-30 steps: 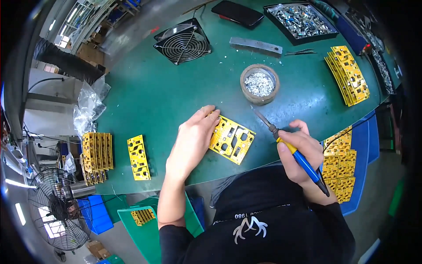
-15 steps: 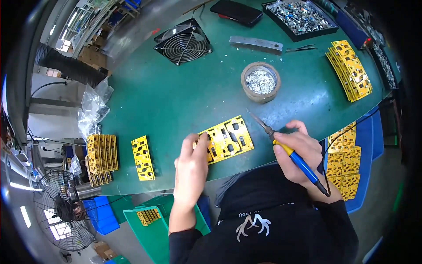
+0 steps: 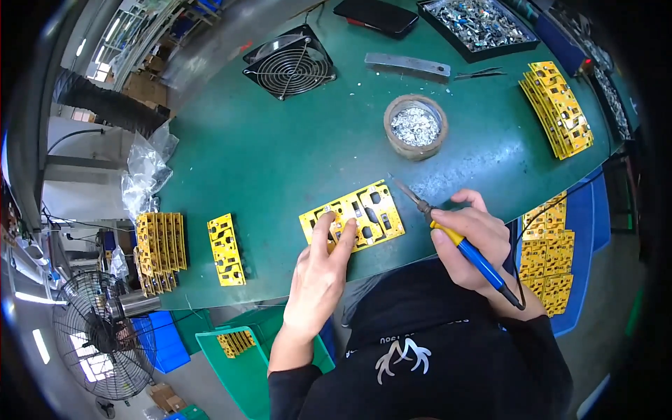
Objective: The person solders components onto yellow circuit boards using a soldering iron and solder wire, repeating the process across multiple boards and stacking them on the workbench.
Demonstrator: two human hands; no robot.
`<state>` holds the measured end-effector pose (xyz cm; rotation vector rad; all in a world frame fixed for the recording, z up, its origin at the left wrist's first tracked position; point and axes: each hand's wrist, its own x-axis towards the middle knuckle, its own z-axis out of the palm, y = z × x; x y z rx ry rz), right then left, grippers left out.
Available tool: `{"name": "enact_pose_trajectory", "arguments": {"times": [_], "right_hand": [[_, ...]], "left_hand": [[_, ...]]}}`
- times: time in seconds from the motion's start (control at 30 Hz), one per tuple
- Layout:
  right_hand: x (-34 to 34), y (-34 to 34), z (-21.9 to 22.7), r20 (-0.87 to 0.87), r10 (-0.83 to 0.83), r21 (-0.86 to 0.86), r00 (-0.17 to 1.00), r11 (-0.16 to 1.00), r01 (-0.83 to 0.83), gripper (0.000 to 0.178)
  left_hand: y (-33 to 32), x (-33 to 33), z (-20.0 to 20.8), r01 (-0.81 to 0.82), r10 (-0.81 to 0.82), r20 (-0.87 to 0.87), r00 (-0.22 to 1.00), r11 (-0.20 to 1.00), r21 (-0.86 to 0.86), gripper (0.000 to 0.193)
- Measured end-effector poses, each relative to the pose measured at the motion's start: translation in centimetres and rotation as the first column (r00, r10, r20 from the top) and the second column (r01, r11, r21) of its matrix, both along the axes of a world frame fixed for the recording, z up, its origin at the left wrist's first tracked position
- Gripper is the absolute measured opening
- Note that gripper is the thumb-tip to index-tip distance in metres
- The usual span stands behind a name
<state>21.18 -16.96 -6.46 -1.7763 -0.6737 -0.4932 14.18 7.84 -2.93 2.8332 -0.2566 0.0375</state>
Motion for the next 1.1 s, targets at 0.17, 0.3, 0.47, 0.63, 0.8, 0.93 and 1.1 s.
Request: {"name": "enact_pose_trajectory", "arguments": {"times": [0.17, 0.3, 0.47, 0.63, 0.8, 0.93, 1.1], "right_hand": [[0.0, -0.3, 0.0, -0.025, 0.002, -0.007, 1.0, 1.0, -0.002, 0.028], [0.1, -0.3, 0.0, 0.004, 0.008, -0.009, 1.0, 1.0, -0.008, 0.028], [0.4, -0.9, 0.3, -0.01, -0.067, -0.007, 0.998, 0.998, 0.067, 0.027], [1.3, -1.2, 0.4, 0.034, -0.157, -0.07, 0.987, 0.985, 0.159, 0.028], [1.3, -1.2, 0.4, -0.018, -0.157, -0.115, 0.987, 0.981, 0.154, 0.032], [0.9, -0.7, 0.0, 0.007, -0.058, -0.06, 0.998, 0.996, 0.058, 0.041], [-0.3, 0.3, -0.6, -0.04, 0.071, -0.022, 0.997, 0.997, -0.072, 0.039]], "left_hand": [[-0.1, 0.2, -0.1, 0.008, -0.008, 0.016, 1.0, 1.0, 0.005, 0.05], [0.2, 0.2, -0.1, 0.002, -0.001, -0.013, 1.0, 1.0, 0.012, 0.048], [2.0, 1.6, -0.1, -0.123, 0.148, 0.143, 0.979, 0.977, -0.172, 0.026], [3.9, 2.1, 0.0, -0.155, 0.182, 0.151, 0.972, 0.972, -0.176, 0.023], [2.9, 0.0, 0.4, -0.319, 0.326, 0.015, 0.945, 0.932, -0.174, 0.021], [0.5, -1.6, 0.0, -0.372, 0.37, -0.067, 0.927, 0.877, -0.303, 0.016], [-1.3, -2.4, 0.0, -0.342, 0.328, -0.112, 0.938, 0.826, -0.448, 0.016]]}}
